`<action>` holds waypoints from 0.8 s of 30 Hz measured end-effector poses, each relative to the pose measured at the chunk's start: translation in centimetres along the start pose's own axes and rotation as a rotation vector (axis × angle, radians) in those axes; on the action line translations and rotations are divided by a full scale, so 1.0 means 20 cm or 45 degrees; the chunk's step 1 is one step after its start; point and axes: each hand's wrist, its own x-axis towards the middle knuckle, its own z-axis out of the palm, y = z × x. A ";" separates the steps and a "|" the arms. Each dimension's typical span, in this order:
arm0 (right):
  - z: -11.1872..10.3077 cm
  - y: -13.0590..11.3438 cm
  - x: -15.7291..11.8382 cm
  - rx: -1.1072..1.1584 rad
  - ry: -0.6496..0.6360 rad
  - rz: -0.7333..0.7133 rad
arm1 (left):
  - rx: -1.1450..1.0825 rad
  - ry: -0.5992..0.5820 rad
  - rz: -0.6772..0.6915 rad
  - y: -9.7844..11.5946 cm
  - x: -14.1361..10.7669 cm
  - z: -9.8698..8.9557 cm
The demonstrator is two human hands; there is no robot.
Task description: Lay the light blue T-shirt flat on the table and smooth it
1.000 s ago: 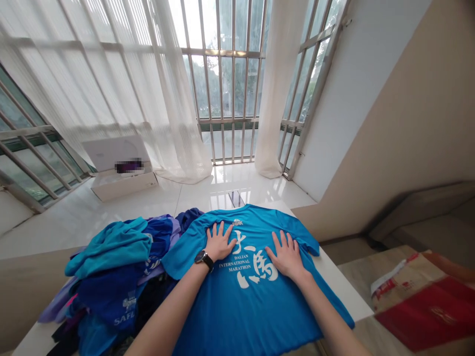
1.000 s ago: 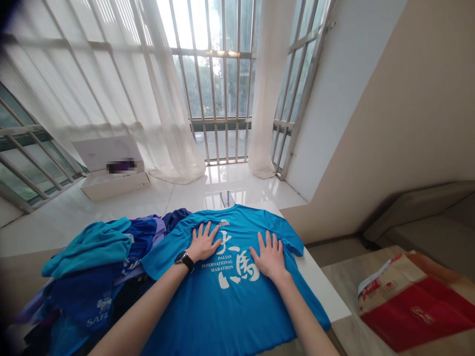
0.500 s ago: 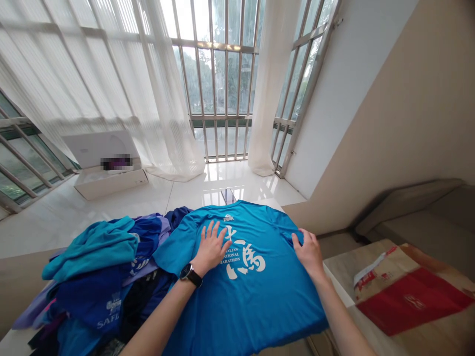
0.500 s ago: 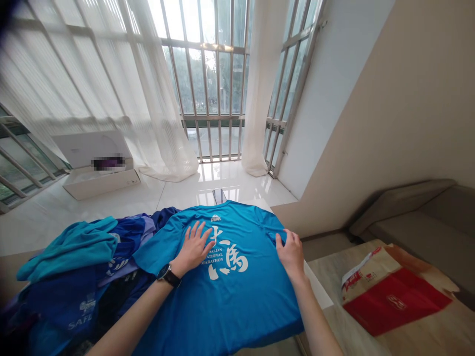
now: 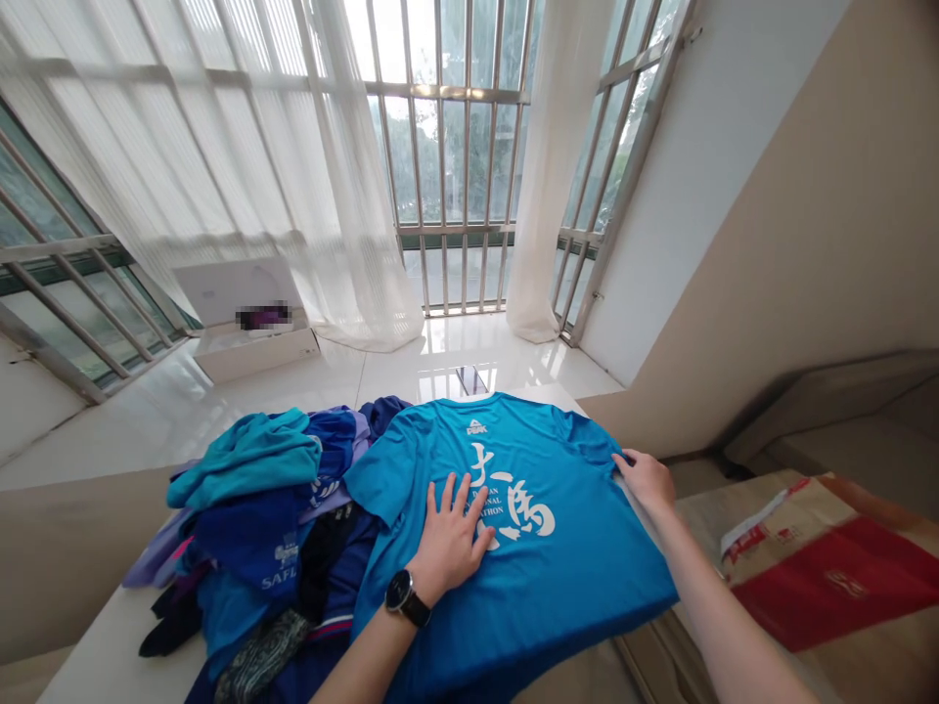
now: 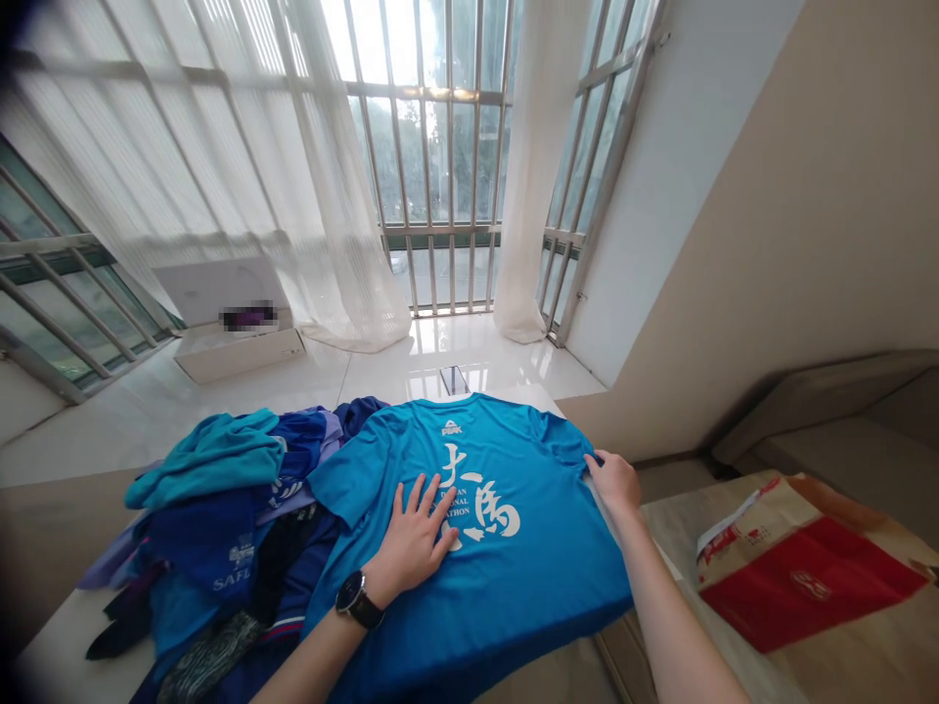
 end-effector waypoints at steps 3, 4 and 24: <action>-0.03 0.00 -0.05 0.057 0.121 -0.020 | -0.014 0.022 0.017 0.01 -0.03 0.00; -0.04 -0.01 -0.06 0.076 0.168 -0.020 | -0.011 0.030 0.019 0.01 -0.03 0.01; 0.06 -0.60 -0.60 0.481 -0.500 -0.747 | -0.109 0.071 0.012 0.00 -0.03 -0.01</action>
